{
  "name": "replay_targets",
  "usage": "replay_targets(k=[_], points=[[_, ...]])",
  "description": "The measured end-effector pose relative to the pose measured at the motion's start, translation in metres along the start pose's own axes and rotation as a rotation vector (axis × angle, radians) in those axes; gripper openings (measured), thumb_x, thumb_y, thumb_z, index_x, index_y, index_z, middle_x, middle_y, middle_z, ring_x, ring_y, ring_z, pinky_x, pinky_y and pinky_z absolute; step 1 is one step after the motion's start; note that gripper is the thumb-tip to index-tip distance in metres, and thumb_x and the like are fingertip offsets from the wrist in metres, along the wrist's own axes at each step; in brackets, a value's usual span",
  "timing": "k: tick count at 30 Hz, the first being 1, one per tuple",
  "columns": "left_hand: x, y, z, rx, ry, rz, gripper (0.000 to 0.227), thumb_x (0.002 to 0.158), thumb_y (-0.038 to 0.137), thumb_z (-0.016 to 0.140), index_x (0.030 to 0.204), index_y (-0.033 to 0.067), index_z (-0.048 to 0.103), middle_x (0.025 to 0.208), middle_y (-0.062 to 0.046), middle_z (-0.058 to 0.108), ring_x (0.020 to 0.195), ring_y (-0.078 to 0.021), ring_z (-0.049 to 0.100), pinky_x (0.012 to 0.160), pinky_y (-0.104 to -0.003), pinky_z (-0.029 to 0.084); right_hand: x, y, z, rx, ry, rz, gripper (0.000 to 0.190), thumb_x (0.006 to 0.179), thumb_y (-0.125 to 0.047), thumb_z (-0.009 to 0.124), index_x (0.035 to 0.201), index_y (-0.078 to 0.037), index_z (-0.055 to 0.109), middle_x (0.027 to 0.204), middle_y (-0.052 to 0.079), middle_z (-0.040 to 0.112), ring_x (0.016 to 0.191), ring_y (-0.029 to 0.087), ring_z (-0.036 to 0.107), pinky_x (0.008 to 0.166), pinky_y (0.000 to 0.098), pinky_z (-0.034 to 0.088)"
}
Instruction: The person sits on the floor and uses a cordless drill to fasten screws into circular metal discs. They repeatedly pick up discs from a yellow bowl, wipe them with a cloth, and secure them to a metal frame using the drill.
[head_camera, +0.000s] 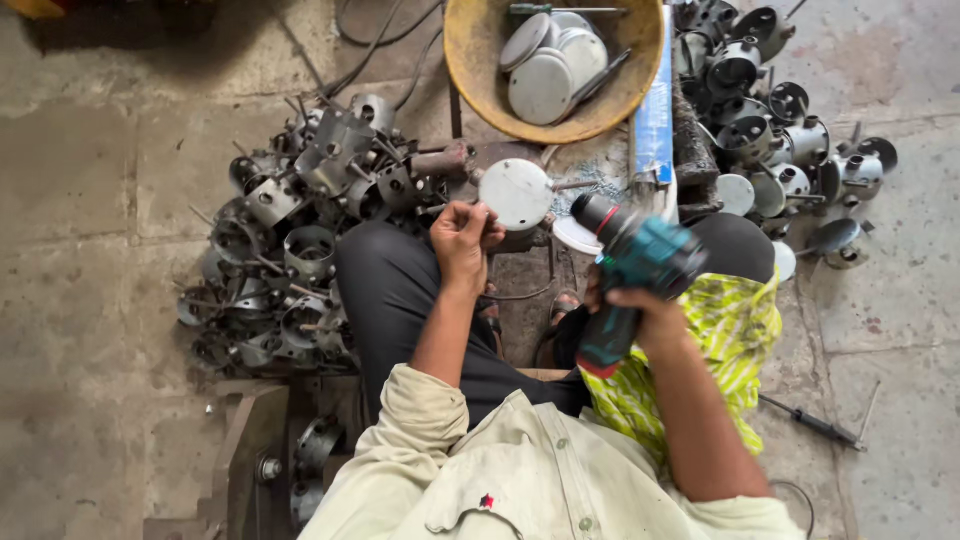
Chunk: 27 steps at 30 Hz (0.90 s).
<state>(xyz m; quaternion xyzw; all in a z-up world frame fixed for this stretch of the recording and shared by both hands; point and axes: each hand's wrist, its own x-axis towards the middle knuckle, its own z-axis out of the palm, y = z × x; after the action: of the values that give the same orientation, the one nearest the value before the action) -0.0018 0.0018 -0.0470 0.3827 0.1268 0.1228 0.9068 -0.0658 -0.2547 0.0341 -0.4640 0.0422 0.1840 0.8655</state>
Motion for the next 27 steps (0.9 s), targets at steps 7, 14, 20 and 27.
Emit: replay_targets(k=[7, 14, 20, 27], points=[[-0.001, -0.016, -0.005, -0.064, 0.066, -0.245, 0.016, 0.09, 0.014, 0.081, 0.1, 0.0036, 0.075, 0.093, -0.008, 0.076, 0.084, -0.0172, 0.074, 0.074, -0.026, 0.063, -0.002, 0.078, 0.003, 0.128, 0.006, 0.136, 0.035, 0.075, -0.007, 0.071, 0.107, 0.001, 0.059, 0.089, 0.009, 0.064, 0.077, 0.022, 0.061, 0.073, 0.0379, 0.052], [-0.006, -0.032, -0.006, -0.155, 0.009, -0.294, 0.016, 0.087, 0.02, 0.08, 0.097, 0.0081, 0.075, 0.097, -0.008, 0.078, 0.084, -0.018, 0.076, 0.073, -0.028, 0.064, 0.004, 0.081, -0.005, 0.151, -0.132, 0.188, 0.033, 0.076, -0.012, 0.065, 0.104, 0.006, 0.059, 0.077, 0.01, 0.059, 0.074, 0.022, 0.058, 0.073, 0.0337, 0.049], [-0.01, -0.036, -0.002, -0.194, -0.012, -0.319, 0.018, 0.089, 0.02, 0.082, 0.098, 0.0064, 0.075, 0.096, -0.007, 0.077, 0.084, -0.0166, 0.075, 0.073, -0.025, 0.062, 0.005, 0.084, -0.012, 0.207, -0.122, 0.22, 0.037, 0.075, -0.015, 0.063, 0.104, 0.006, 0.06, 0.075, 0.011, 0.059, 0.072, 0.023, 0.058, 0.073, 0.0329, 0.048], [-0.011, -0.035, 0.005, -0.123, 0.056, -0.29, 0.02, 0.087, 0.021, 0.083, 0.096, 0.006, 0.074, 0.091, -0.006, 0.076, 0.079, -0.0139, 0.073, 0.069, -0.024, 0.061, 0.005, 0.083, -0.005, 0.163, -0.09, 0.132, 0.036, 0.072, -0.01, 0.063, 0.104, 0.005, 0.059, 0.084, 0.012, 0.062, 0.073, 0.023, 0.059, 0.073, 0.0356, 0.05]])
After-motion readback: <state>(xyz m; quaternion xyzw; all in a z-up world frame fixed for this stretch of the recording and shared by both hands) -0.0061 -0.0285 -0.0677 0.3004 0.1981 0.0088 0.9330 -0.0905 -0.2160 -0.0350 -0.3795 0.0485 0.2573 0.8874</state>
